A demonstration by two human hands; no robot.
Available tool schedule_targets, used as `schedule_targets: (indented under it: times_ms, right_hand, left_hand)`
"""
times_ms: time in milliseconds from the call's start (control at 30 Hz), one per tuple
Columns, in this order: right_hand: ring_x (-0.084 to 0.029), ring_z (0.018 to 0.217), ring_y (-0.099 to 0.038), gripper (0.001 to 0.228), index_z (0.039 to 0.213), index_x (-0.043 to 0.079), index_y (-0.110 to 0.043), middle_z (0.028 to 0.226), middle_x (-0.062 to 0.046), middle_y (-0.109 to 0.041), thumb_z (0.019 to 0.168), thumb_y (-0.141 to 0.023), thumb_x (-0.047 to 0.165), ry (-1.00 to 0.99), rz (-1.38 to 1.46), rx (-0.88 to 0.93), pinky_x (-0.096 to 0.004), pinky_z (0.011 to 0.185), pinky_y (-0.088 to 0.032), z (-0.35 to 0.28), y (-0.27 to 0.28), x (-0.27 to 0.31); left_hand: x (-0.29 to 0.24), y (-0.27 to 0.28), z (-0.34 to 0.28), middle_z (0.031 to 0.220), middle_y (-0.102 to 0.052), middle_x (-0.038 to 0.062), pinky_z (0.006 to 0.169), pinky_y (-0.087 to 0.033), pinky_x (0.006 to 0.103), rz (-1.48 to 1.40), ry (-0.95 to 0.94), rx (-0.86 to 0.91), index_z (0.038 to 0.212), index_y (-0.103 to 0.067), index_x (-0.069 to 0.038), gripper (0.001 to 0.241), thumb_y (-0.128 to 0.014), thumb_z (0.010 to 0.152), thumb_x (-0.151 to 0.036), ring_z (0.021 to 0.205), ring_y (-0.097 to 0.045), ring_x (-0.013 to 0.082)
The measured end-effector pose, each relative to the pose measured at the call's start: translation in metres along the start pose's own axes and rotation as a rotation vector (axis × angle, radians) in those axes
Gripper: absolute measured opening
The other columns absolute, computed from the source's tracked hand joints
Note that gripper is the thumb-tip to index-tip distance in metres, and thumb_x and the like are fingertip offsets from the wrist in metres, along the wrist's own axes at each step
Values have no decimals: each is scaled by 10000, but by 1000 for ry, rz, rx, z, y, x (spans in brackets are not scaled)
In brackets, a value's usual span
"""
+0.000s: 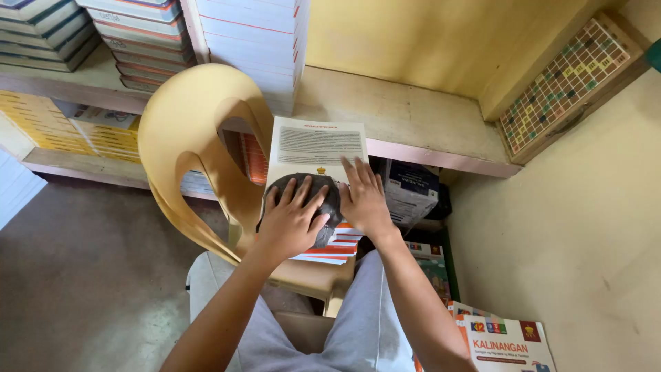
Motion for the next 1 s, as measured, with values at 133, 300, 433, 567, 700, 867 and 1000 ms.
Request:
schedule_targets:
  times_ms: [133,300,433,567,700,867,1000]
  right_hand:
    - [-375,1528,-242,592,1621,250,-267,1620,-163,-333,1047,-379,343,-90,-83,98,-590,1170,-305,4,-21,-20]
    - [-426,1506,-254,612,1610,95,-266,1578,-245,-364,1029,-386,249,-43,-88,61,-499,1231,-238,2,-23,-19]
    - [-417,1507,-257,607,1598,97,-296,1579,-238,-364,1019,-407,241,-35,-108,56,-500,1231,-237,0,-19,-15]
    - [-369,1536,-207,608,1610,143,-271,1624,-190,-308,1024,-388,257,-98,-96,109,-513,1195,-304,0,-20,-14]
    - [-319,1546,-199,653,1620,166,-234,1642,-149,-291,1014,-423,318,-154,-81,127,-501,1196,-319,-1,-14,-11]
    - [-306,1554,-186,638,1606,180,-282,1663,-139,-250,1017,-419,382,-218,-118,138,-490,1188,-341,-2,-16,-13]
    - [-386,1552,-153,626,1597,227,-314,1681,-205,-143,1009,-420,413,-337,-129,130,-538,1178,-349,-3,-9,-8]
  left_hand:
    - [1,15,19,1628,-354,128,1154,-171,721,-30,98,249,1577,-335,-359,603,-377,1003,-538,1505,-311,396]
    - [39,-18,71,1693,-220,108,1215,-161,609,0,112,420,1598,-246,-436,651,-340,986,-637,1563,-200,354]
    - [58,-9,111,1689,-260,100,1224,-177,585,45,53,397,1592,-288,-419,628,-330,1006,-644,1557,-239,346]
    - [72,-4,137,1697,-256,96,1254,-193,507,77,18,461,1610,-272,-381,591,-268,1060,-596,1571,-222,316]
    - [83,-17,159,1686,-271,94,1253,-192,498,73,79,428,1616,-266,-390,608,-256,1054,-621,1565,-227,306]
    - [90,-30,153,1710,-140,139,1222,-236,527,7,280,362,1610,-303,-358,651,-311,1025,-643,1570,-159,341]
    - [95,-37,142,1693,-105,200,1108,-416,604,-115,416,356,1630,-271,-331,699,-353,1007,-636,1557,-87,430]
Point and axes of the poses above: each hand's wrist, its own z-axis towards the middle knuckle, its own y-axis out of the back of the hand, x = y × z, the point moved 4 cm from there along z, towards the middle knuckle
